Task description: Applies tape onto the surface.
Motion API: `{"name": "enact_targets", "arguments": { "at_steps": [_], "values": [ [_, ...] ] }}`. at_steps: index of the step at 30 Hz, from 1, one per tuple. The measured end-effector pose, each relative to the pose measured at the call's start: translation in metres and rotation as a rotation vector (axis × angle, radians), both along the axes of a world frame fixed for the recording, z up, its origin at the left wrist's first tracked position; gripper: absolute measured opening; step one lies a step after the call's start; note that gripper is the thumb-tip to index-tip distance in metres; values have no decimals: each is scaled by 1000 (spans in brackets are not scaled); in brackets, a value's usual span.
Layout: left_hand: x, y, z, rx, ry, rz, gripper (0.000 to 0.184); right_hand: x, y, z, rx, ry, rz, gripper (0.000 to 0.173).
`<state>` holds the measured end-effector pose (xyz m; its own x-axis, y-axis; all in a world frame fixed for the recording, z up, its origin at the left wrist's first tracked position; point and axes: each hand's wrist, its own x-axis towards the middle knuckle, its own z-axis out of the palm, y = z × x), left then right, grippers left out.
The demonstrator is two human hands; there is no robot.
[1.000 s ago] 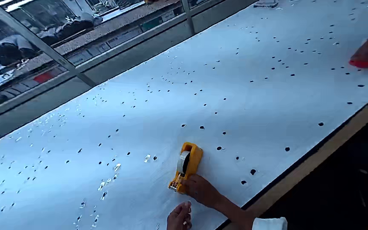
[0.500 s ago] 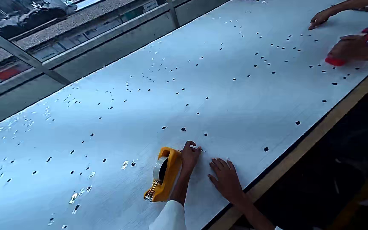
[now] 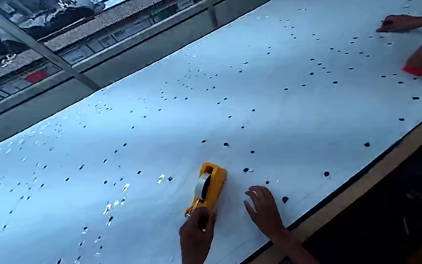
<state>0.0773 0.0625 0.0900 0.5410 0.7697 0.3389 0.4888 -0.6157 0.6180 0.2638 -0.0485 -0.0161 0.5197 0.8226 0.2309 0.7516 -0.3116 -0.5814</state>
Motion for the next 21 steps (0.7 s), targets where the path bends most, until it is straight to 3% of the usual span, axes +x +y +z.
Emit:
{"name": "enact_targets", "arguments": {
  "at_steps": [2,4,8,10,12,15,19,21],
  "values": [
    [-35,19,6,28,-26,185,26,-29,16,15,23,88,101,35],
    [-59,41,1,-134,0,254,33,-61,33,28,30,156,203,40],
    [-74,68,-22,-548,-23,99,40,-112,57,37,47,108,236,55],
    [-68,74,-27,-636,-37,-1,40,-122,67,36,72,83,183,51],
    [-60,79,-29,-653,-51,-48,32,-124,73,32,106,54,137,38],
    [-56,80,-15,-666,-70,-33,17,-122,74,29,116,19,100,32],
    [-75,62,7,-622,-26,33,22,-124,73,31,104,30,67,33],
    [-85,56,-1,-641,-3,59,21,-125,73,29,113,24,46,32]
  ]
}}
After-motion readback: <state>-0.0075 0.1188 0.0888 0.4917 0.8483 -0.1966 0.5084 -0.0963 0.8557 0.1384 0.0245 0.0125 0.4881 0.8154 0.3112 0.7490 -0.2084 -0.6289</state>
